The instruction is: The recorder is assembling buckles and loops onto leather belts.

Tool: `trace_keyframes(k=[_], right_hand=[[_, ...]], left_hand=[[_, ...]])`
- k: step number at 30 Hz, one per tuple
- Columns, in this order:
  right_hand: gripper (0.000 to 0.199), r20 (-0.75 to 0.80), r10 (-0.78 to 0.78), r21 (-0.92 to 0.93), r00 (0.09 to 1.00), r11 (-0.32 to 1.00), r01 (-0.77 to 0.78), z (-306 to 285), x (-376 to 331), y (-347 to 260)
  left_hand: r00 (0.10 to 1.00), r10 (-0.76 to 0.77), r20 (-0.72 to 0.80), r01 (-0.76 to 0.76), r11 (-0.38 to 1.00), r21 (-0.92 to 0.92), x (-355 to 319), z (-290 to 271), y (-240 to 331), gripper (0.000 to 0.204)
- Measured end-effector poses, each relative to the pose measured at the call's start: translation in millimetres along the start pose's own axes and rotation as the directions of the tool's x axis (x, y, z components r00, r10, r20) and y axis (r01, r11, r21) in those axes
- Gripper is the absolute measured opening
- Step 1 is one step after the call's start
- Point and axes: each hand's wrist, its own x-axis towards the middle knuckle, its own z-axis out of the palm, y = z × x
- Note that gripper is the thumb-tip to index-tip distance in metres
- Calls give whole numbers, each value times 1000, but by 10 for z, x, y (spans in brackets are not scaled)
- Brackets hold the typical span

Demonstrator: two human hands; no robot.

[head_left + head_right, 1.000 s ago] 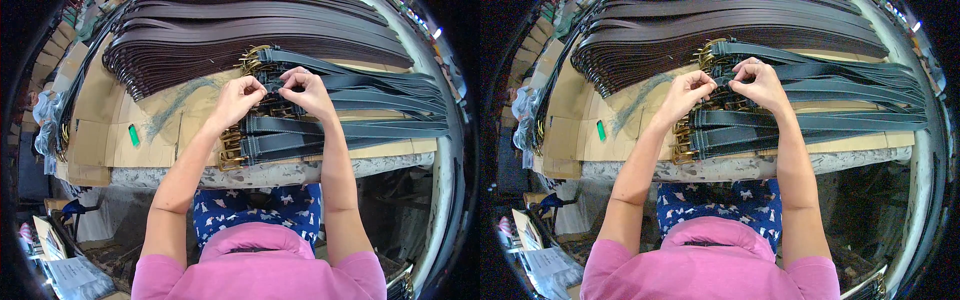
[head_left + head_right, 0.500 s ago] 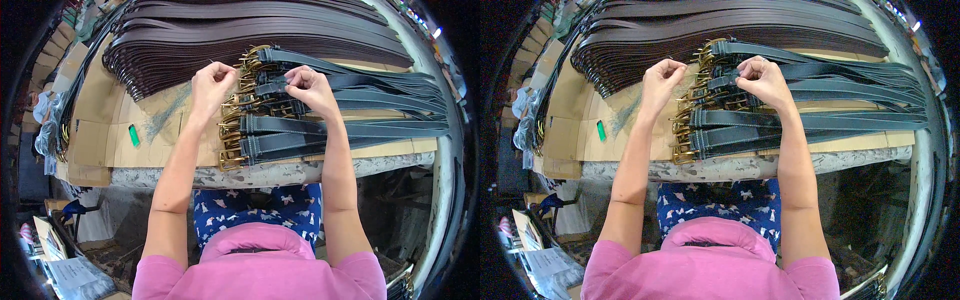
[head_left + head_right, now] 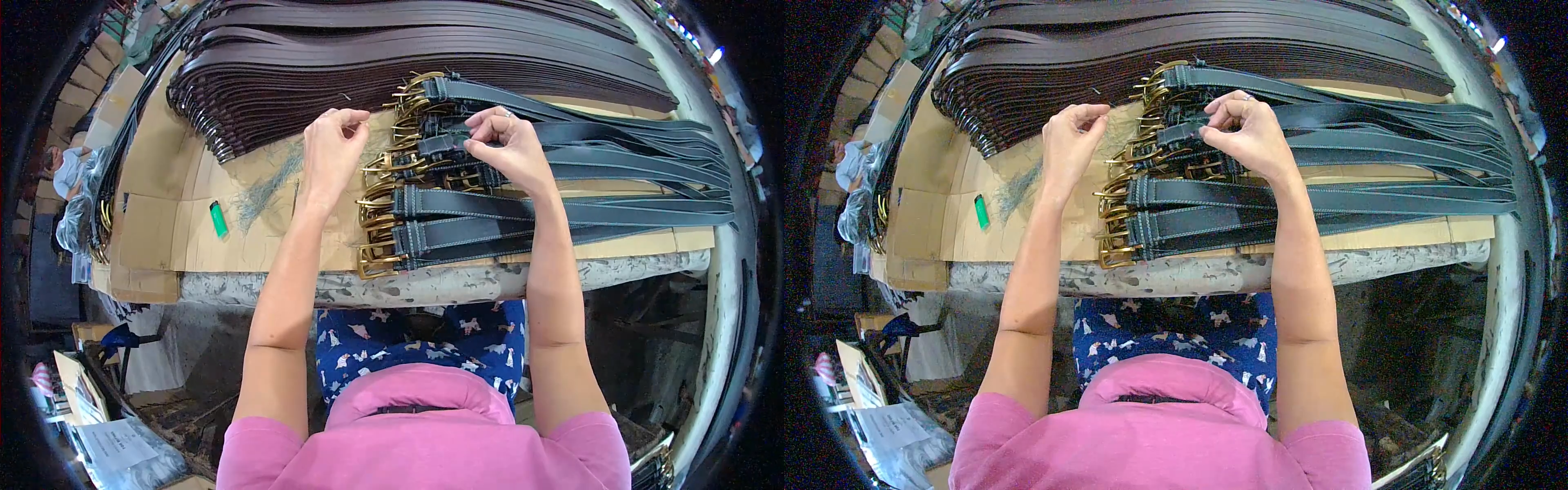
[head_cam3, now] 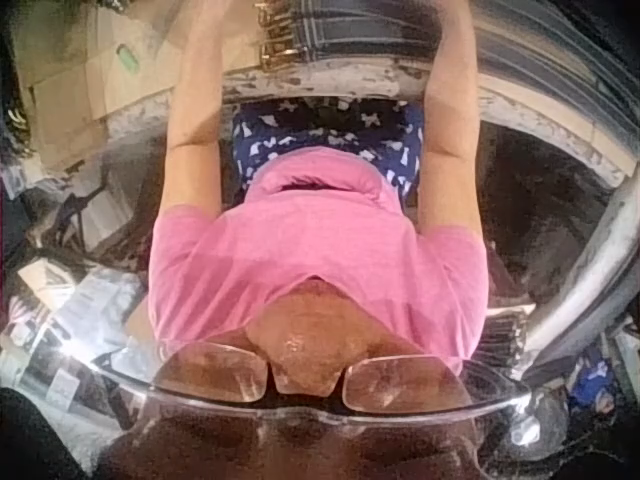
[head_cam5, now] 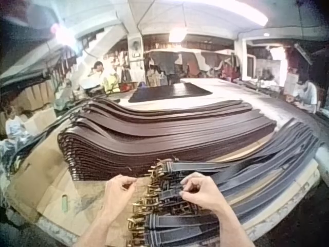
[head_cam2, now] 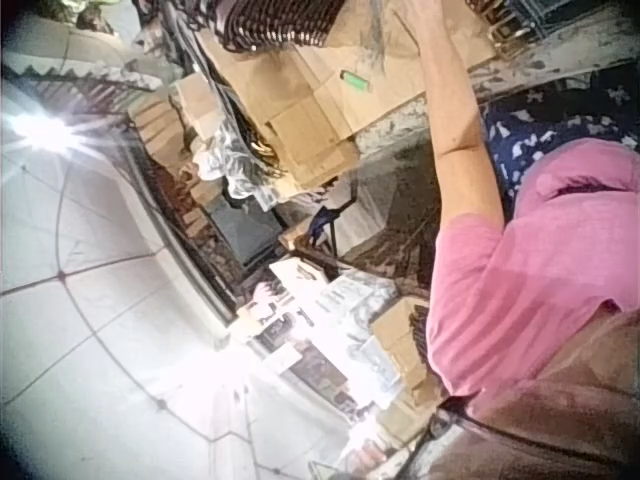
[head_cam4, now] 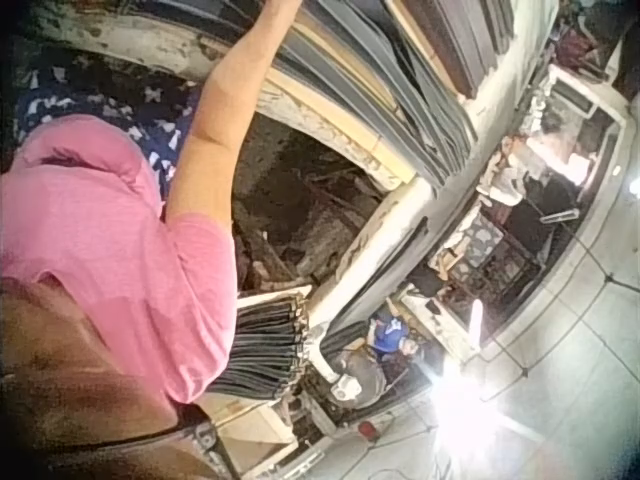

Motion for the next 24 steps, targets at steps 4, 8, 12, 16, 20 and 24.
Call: trace_keyframes(k=[4,8,12,16,20,24], right_hand=[[12,-13,-7,3,1000,1000,8,35,12,16],[12,-27,24,62,999,998,-22,66,21,24],[13,-2,4,-2,1000,1000,-4,92,32,22],[13,23,9,-18,1000,1000,-9,34,29,-7],[11,-117,19,178,993,984,2,-135,-5,-17],[8,-85,118,305,989,948,-87,69,-5,26]], left_hand=[[998,-12,56,14,999,-42,0,10,32,20],[996,16,83,-14,1000,-23,-9,12,41,20],[993,40,109,-34,998,-55,-5,34,50,20],[958,91,271,-42,983,-181,48,113,107,25],[818,327,474,-257,944,-208,83,284,290,44],[800,196,567,-203,978,-51,-24,181,266,54]])
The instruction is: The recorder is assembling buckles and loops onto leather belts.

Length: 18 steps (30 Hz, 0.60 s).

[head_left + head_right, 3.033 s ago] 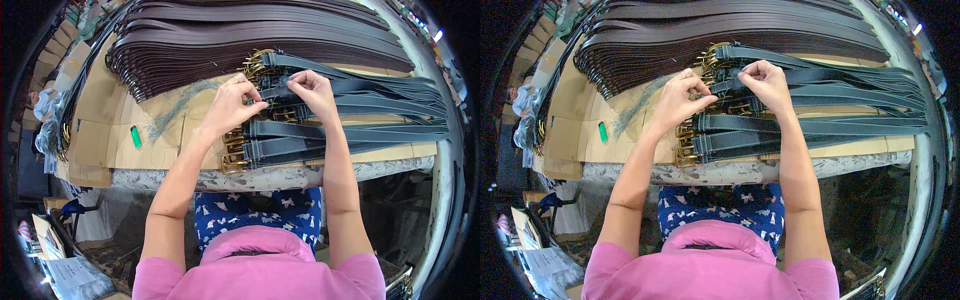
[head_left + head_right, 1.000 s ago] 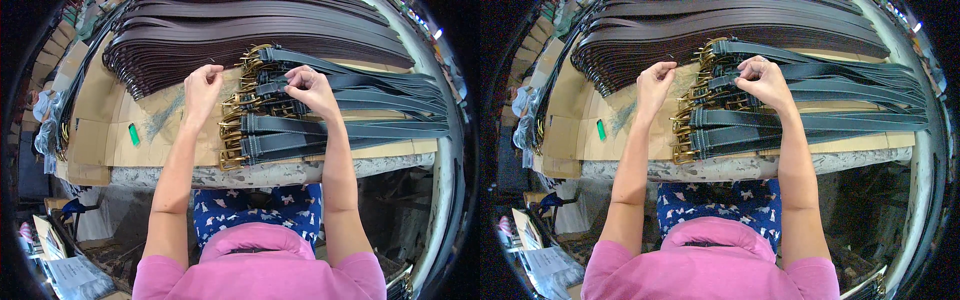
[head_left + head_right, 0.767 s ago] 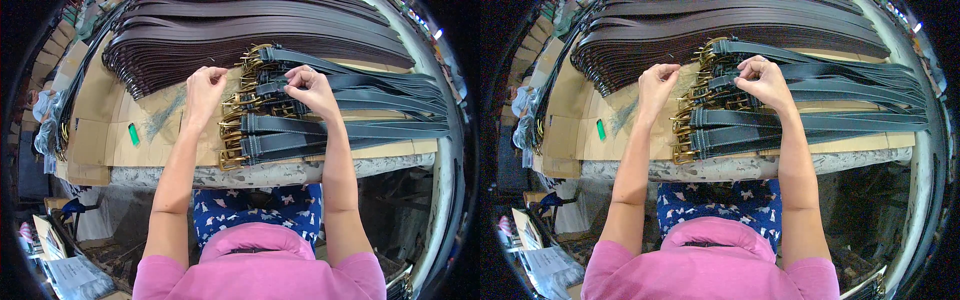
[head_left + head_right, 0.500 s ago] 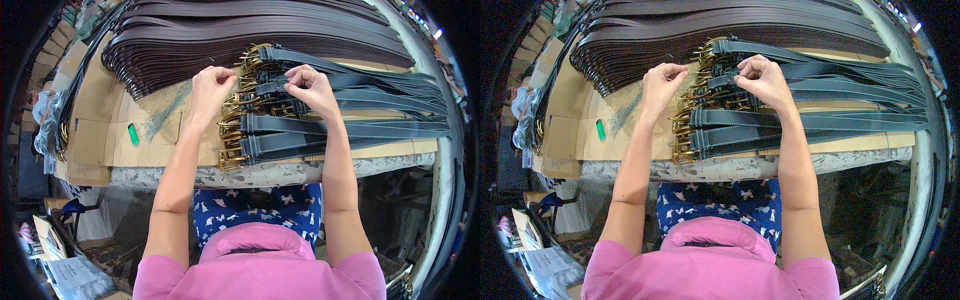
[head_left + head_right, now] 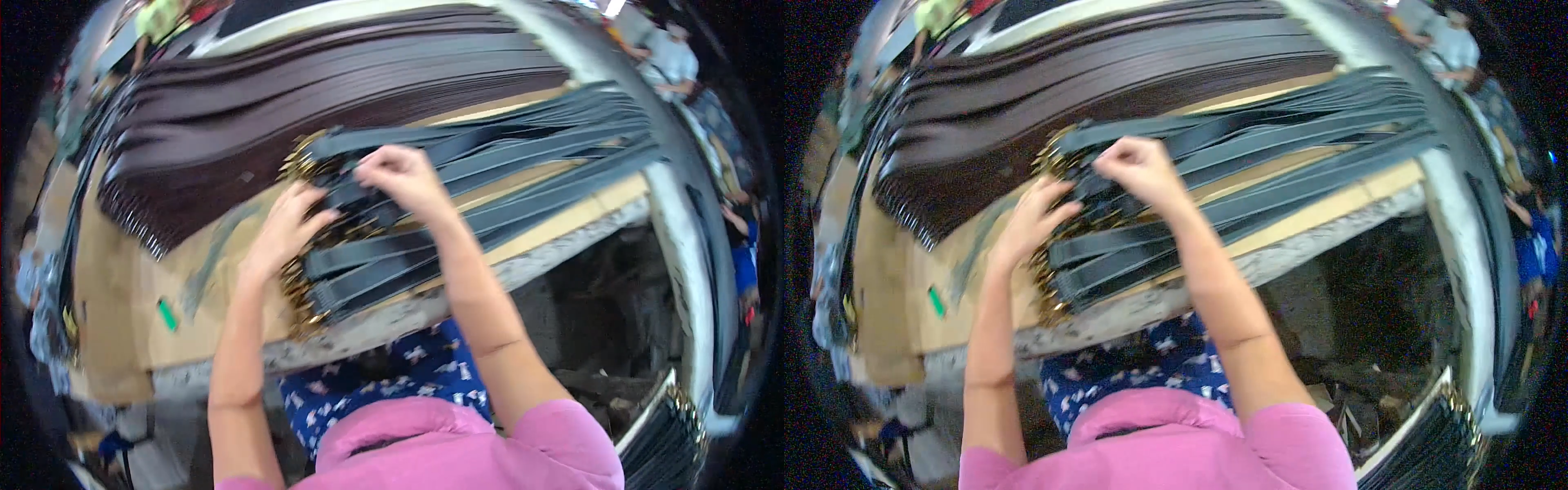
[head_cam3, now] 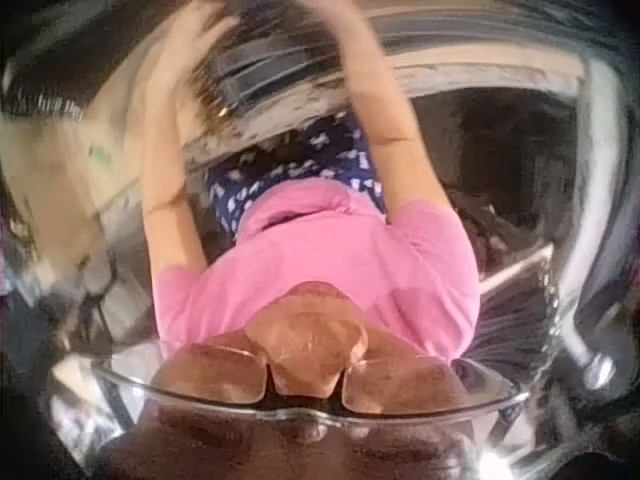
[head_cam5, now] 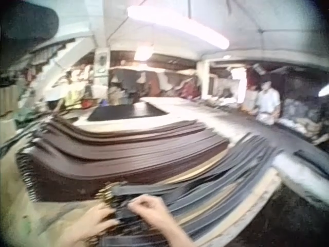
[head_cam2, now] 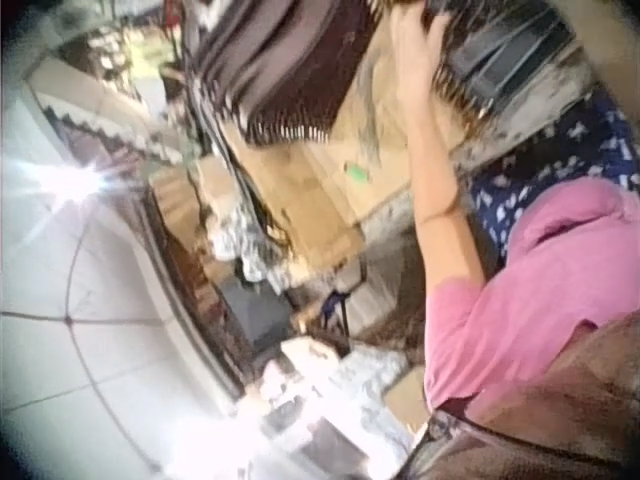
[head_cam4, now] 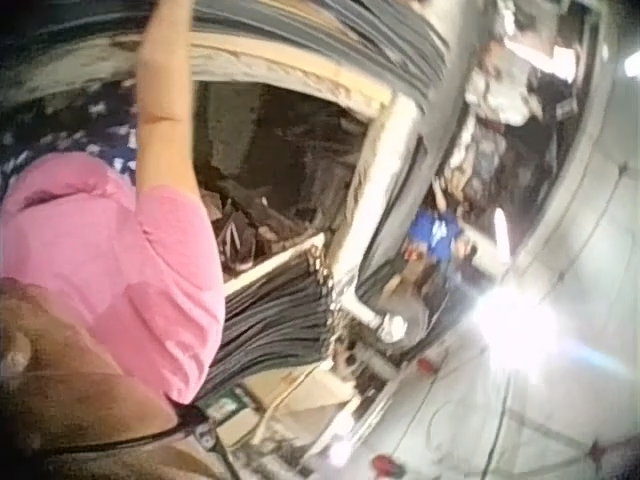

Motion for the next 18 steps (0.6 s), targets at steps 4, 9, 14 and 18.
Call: trace_keyframes(k=[4,9,14,18], right_hand=[[11,-81,49,179,996,983,-34,16,-191,-26],[9,-207,-4,156,978,987,38,-286,-439,-180],[14,-323,34,208,946,978,36,-374,-377,-149],[12,-488,115,351,865,933,75,-583,-280,-307]], left_hand=[[999,46,-1,-46,999,-17,45,-88,58,44],[985,172,13,-171,985,-33,197,-113,314,35],[982,186,-27,-184,981,54,168,-44,371,33],[965,236,-117,-222,967,121,3,-206,559,31]])
